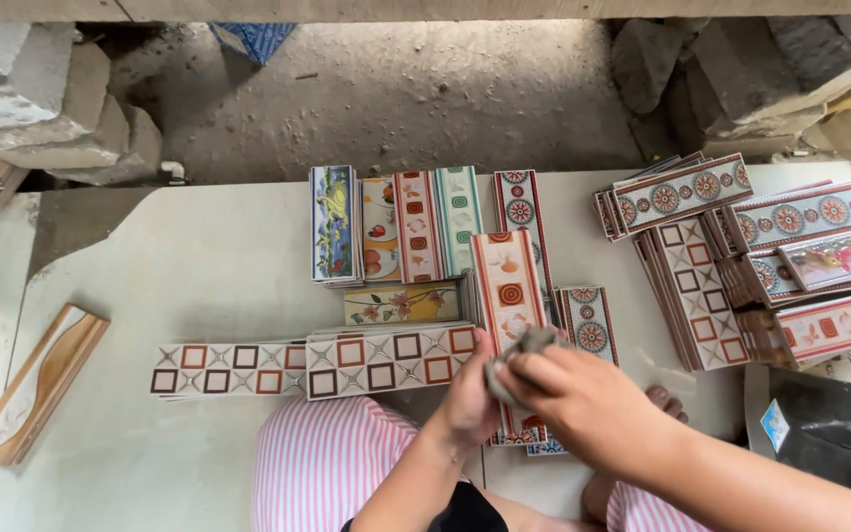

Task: The person sits on the floor and wipes the surface of several rectangular decorative tiles using a small cloth. They handle the tiles one at a time, wiping them and placing them into stacks on the floor.

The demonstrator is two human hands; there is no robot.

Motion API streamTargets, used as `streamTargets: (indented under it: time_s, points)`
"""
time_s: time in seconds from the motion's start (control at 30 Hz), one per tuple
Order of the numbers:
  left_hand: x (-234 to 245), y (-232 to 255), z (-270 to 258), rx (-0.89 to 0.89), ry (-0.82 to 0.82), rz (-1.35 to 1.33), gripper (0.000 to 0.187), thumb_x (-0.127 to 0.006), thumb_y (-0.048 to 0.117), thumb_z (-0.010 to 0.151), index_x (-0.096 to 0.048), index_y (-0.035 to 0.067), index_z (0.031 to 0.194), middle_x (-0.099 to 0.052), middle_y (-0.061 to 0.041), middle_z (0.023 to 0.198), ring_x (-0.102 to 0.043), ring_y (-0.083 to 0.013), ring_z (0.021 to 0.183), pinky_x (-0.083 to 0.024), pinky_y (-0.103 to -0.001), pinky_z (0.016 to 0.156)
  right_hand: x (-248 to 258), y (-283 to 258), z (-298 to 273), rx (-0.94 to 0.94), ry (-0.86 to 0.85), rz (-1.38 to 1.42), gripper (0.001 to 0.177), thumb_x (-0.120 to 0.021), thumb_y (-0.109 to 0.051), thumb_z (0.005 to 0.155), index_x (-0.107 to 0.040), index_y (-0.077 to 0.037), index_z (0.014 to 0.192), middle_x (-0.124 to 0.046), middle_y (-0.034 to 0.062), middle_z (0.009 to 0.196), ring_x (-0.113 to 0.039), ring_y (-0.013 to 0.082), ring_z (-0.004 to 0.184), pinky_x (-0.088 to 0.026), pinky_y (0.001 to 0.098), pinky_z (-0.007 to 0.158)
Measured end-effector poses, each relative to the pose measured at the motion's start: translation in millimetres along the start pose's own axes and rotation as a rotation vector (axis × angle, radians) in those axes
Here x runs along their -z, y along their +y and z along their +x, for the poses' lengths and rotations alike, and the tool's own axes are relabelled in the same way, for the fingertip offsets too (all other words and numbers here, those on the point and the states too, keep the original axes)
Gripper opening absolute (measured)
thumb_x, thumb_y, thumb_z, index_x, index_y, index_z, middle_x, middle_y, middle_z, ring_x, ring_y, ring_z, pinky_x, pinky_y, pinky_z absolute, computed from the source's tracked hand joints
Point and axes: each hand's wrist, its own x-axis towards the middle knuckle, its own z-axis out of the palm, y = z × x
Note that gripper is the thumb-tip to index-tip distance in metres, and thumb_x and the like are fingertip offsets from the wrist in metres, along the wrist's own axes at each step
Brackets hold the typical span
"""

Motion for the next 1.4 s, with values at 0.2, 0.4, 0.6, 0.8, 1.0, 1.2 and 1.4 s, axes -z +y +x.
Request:
streamTargets:
  time_s: [0.2,0.4,0.6,0.8,1.0,1.2,1.4]
  points:
    - [-7.3,5.1,3.4,-0.101,0.043,0.132,0.07,-0.035,0.057,0.078,-0.042,0.003,0.121,-0.055,-0.012,0.107,-0.056,-0.0218,0.089,-0.046,-0.033,0.081,5.8,-7.2,-6.0,0.173,-0.295,-0.007,0.028,-0.049,-0.015,0.076,-0.054,-0.003,0.1,-0.044,0.0035,0.083,-0.041,0.0229,0.064,-0.039,0.037,0.055]
    - [-9.8,7.3,6.5,-0.304,0.032,0.397,0.073,-0.04,0.044,0.083,0.01,0.031,0.136,-0.039,-0.011,0.119,-0.039,-0.0232,0.117,-0.037,-0.047,0.094,20.5,4.0,-15.9,-0.004,-0.611,0.195,0.031,-0.056,-0.018,0.065,-0.058,-0.012,0.095,-0.049,0.0024,0.088,-0.052,0.0263,0.073,-0.045,0.0417,0.056]
    - [-7.3,14.9,6.0,-0.403,-0.013,0.545,0.075,-0.043,0.033,0.087,0.016,0.035,0.133,-0.036,-0.014,0.115,-0.041,-0.0278,0.116,-0.043,-0.047,0.09,38.0,24.2,-26.5,-0.552,-0.619,0.347,0.041,-0.05,-0.017,0.067,-0.056,-0.028,0.106,-0.06,-0.0069,0.1,-0.061,0.0179,0.086,-0.049,0.0322,0.071]
    - [-6.5,12.7,8.1,-0.389,0.024,0.59,0.08,-0.047,0.035,0.084,0.017,0.033,0.133,-0.038,-0.016,0.114,-0.042,-0.0291,0.116,-0.044,-0.041,0.087,22.2,19.4,-24.5,-0.511,-0.352,0.302,0.052,-0.051,-0.009,0.068,-0.048,-0.025,0.117,-0.054,0.0022,0.112,-0.057,0.0208,0.094,-0.046,0.0332,0.074]
    - [-3.7,11.6,7.0,-0.419,0.083,0.644,0.077,-0.045,0.034,0.085,0.014,0.03,0.134,-0.037,-0.013,0.114,-0.041,-0.024,0.115,-0.042,-0.039,0.092,5.2,10.9,-25.0,-0.333,-0.729,0.198,0.1,-0.089,-0.021,0.043,-0.035,-0.026,0.126,-0.043,0.004,0.102,-0.054,0.0278,0.083,-0.045,0.038,0.067]
    - [-7.3,15.2,8.8,-0.401,0.02,0.412,0.071,-0.043,0.037,0.085,0.005,0.027,0.137,-0.04,-0.016,0.113,-0.043,-0.0277,0.111,-0.045,-0.046,0.086,16.2,7.3,-23.1,-0.516,-1.031,0.249,0.043,-0.045,-0.023,0.073,-0.051,-0.044,0.11,-0.047,-0.009,0.089,-0.057,0.0154,0.081,-0.043,0.0408,0.059]
    - [-2.6,9.8,7.7,-0.324,-0.077,0.172,0.056,-0.04,0.041,0.086,-0.023,0.014,0.132,-0.044,-0.017,0.118,-0.045,-0.0317,0.111,-0.045,-0.05,0.084,31.0,20.7,-28.4,-0.496,-0.837,0.43,0.043,-0.044,-0.018,0.071,-0.055,-0.034,0.108,-0.058,-0.0052,0.09,-0.06,0.0171,0.08,-0.047,0.0289,0.071]
